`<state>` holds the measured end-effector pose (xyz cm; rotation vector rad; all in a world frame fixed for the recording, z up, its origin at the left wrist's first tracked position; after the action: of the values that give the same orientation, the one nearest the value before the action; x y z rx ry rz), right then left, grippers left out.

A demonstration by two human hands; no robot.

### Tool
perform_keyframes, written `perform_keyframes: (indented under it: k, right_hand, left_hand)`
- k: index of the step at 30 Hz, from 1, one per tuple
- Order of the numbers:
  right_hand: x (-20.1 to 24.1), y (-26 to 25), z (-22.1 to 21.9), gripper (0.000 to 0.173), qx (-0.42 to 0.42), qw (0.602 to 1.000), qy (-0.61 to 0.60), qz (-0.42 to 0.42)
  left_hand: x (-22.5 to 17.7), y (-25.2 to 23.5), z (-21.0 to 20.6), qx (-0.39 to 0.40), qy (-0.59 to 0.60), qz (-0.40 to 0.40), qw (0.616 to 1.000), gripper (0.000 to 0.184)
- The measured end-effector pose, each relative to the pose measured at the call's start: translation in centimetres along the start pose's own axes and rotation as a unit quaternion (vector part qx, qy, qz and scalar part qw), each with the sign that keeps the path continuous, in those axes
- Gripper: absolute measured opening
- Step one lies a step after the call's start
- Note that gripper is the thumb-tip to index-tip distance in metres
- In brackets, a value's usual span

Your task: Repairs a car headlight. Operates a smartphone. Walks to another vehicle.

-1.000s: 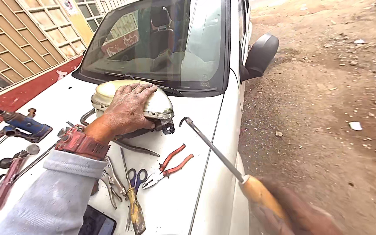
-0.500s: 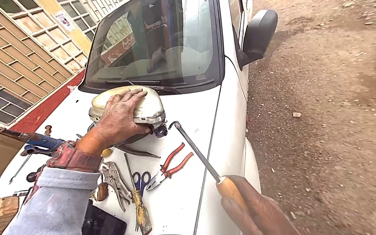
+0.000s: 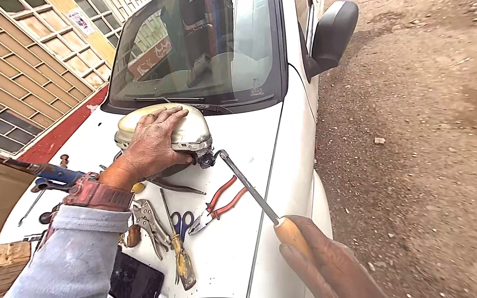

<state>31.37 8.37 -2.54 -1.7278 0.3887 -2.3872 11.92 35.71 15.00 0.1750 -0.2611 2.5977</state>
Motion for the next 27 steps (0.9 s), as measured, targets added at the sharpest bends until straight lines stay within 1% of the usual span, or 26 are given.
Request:
perform_keyframes:
  k: [13,19,27]
  right_hand:
    - [0.8,0.4,0.4,0.045,-0.023,0.999,0.015,0.017]
    - [0.5,0.6,1.4,0.043,-0.011,0.999,0.034,0.022]
    - [0.2,0.1,1.3,0.043,0.0,0.999,0.034,0.018]
  left_hand:
    - [0.1,0.1,-0.1,-0.001,0.008,0.002,1.0,0.113]
    - [0.0,0.1,-0.1,0.003,-0.001,0.003,1.0,0.114]
    - [-0.1,0.0,-0.1,0.006,-0.007,0.004,1.0,0.115]
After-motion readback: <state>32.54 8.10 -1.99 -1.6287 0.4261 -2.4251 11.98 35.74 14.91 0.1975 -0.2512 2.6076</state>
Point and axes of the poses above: each hand's wrist, its own y-axis away from the middle knuckle, its own z-axis out of the back of the hand, x = y × z, the point moved 7 cm from there along -y, towards the middle knuckle, and after that the axes turned 10 degrees about z, right-handed, at the moved point
